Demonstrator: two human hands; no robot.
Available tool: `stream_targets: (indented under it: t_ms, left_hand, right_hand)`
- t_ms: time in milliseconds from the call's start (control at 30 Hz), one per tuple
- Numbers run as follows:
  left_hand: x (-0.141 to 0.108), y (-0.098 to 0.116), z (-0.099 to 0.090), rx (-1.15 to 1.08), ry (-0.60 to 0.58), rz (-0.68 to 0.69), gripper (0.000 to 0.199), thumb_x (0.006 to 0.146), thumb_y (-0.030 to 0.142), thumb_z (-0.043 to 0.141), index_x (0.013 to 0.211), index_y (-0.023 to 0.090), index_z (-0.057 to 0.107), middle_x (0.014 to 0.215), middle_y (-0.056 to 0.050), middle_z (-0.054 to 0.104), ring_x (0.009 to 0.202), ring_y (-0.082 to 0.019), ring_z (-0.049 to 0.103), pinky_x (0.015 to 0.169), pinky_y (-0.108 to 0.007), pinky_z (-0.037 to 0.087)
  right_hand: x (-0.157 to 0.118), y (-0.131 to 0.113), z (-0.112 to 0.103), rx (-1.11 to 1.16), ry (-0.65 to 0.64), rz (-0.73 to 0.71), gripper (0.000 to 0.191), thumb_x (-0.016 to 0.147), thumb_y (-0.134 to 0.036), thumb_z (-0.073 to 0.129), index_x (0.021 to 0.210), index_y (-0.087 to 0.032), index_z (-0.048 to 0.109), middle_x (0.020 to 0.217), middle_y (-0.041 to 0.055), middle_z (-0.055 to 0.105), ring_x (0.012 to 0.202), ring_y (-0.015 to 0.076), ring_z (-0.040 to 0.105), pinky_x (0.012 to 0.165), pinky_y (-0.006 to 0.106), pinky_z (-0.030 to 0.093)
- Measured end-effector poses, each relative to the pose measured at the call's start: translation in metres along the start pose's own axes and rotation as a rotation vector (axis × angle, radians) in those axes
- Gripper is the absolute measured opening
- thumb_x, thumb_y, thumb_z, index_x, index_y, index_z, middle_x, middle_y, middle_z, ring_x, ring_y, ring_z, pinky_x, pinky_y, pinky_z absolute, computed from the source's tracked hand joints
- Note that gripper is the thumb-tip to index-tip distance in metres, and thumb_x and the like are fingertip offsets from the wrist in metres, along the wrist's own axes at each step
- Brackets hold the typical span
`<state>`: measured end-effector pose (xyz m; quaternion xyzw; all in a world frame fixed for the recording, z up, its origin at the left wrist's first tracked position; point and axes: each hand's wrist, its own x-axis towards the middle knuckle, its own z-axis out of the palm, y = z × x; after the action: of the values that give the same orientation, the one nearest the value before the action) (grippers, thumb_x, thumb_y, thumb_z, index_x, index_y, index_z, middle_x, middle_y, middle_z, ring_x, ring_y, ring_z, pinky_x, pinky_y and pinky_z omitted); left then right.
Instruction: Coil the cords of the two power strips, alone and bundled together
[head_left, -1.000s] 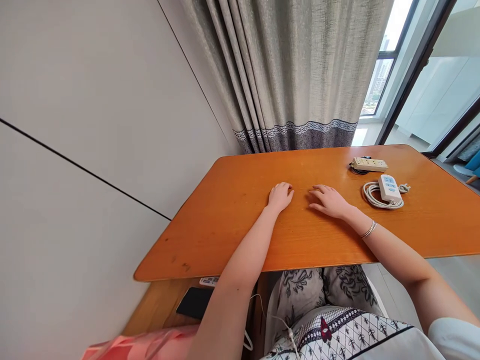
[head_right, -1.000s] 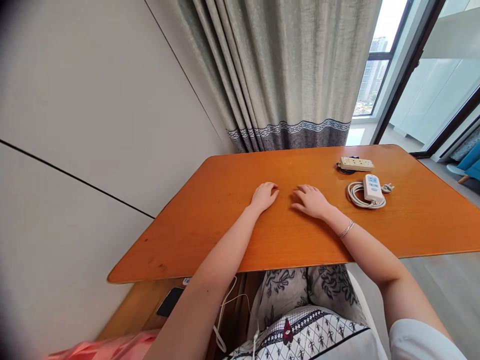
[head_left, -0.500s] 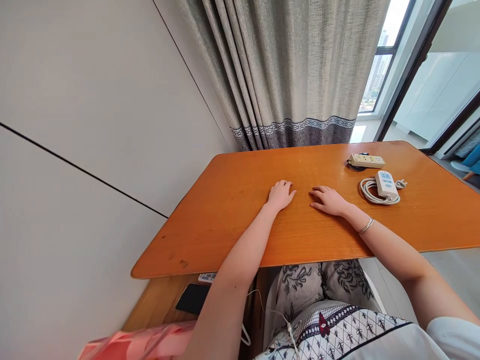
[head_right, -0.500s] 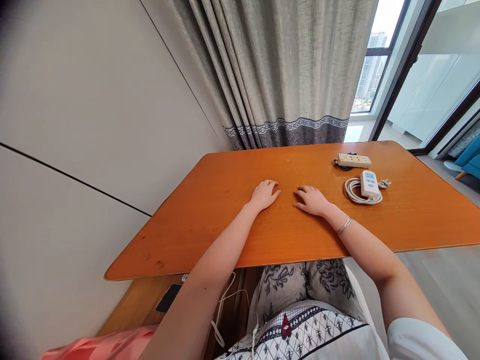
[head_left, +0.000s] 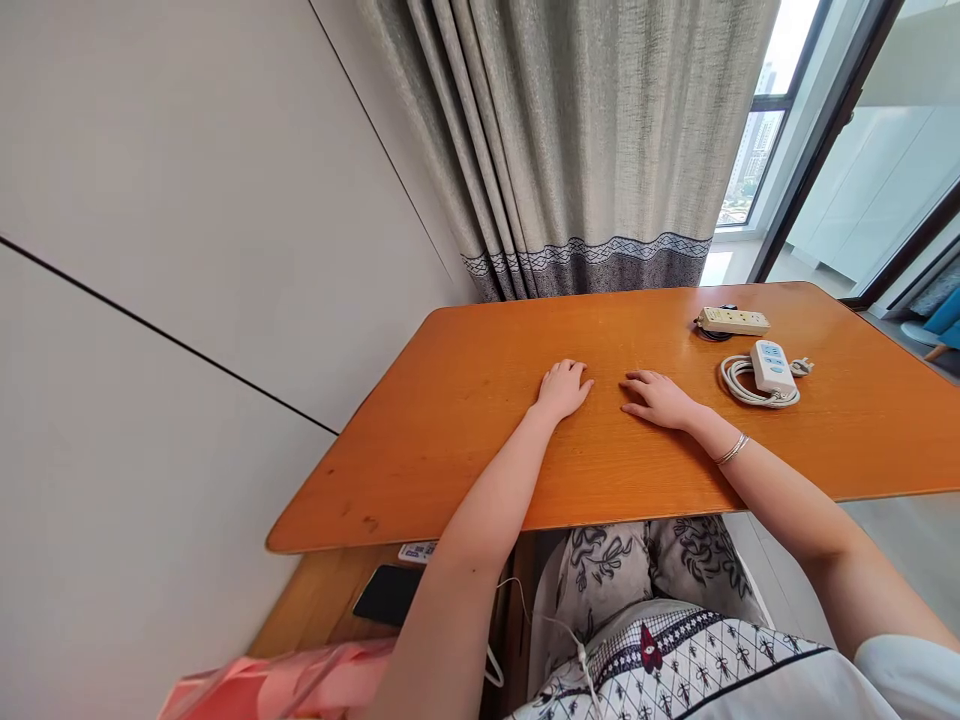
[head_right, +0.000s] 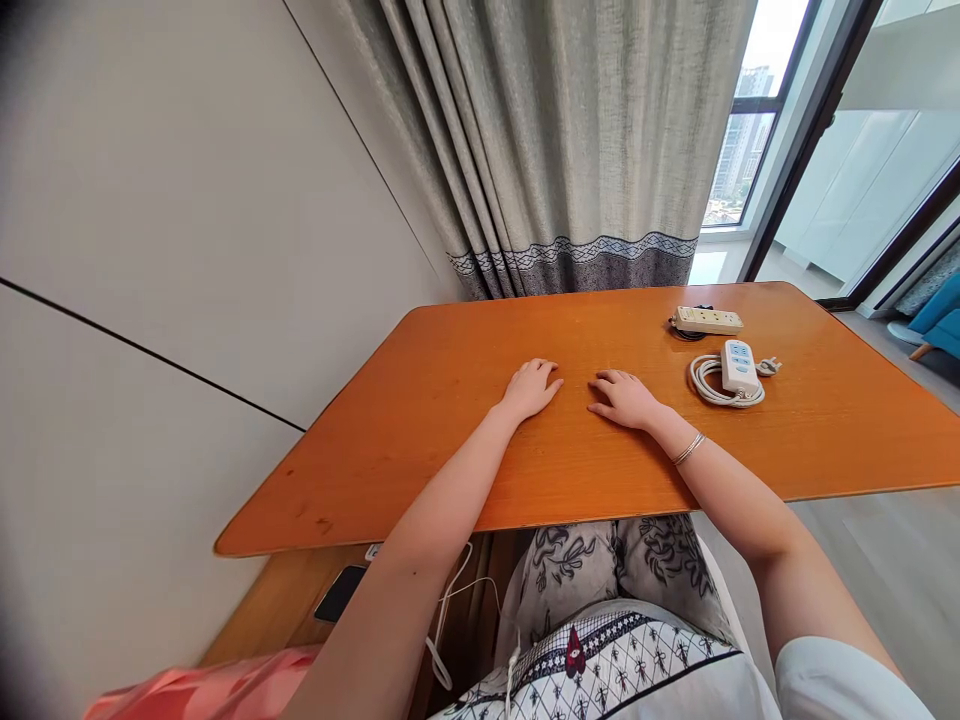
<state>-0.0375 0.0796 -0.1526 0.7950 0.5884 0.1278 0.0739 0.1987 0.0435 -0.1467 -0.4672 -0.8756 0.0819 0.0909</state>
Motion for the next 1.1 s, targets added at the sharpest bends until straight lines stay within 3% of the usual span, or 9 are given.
stream_targets:
  t_ms: [633,833,967,1100]
  left_hand:
    - [0.000,0.000,-0.001,0.012,-0.020,0.004,0.048,0.099,0.038,0.048,0.139,0.013,0.058,0.144,-0.020,0.057,0.135,-0.035,0.051,0.114,-0.048,0.039]
    - [-0.001,0.000,-0.002,0.012,-0.023,-0.004,0.047,0.099,0.038,0.048,0.138,0.014,0.059,0.142,-0.019,0.057,0.134,-0.035,0.051,0.113,-0.049,0.040]
    - [0.000,-0.001,-0.001,0.008,-0.023,-0.002,0.046,0.099,0.039,0.048,0.138,0.015,0.059,0.143,-0.019,0.057,0.135,-0.034,0.051,0.113,-0.048,0.040]
    - [0.000,-0.002,0.000,0.007,-0.020,0.004,0.047,0.099,0.039,0.048,0.138,0.014,0.058,0.143,-0.020,0.057,0.134,-0.034,0.052,0.113,-0.047,0.040]
  right_hand:
    - [0.000,-0.001,0.000,-0.007,-0.015,0.002,0.056,0.099,-0.042,0.058,0.145,-0.009,0.057,0.153,0.0224,0.051,0.143,0.0354,0.049,0.120,0.049,0.038]
    - [-0.001,-0.002,-0.009,0.028,0.000,-0.041,0.051,0.096,-0.041,0.062,0.140,-0.014,0.062,0.149,0.0203,0.056,0.138,0.0332,0.055,0.118,0.048,0.042]
    - [-0.009,0.016,-0.035,0.014,0.205,0.018,0.047,0.096,-0.042,0.059,0.133,-0.014,0.066,0.143,0.0199,0.061,0.133,0.0348,0.058,0.115,0.051,0.044]
    - [-0.032,0.051,-0.070,0.001,0.552,0.287,0.042,0.096,-0.039,0.055,0.129,-0.017,0.067,0.134,0.0184,0.066,0.129,0.0354,0.059,0.113,0.055,0.044]
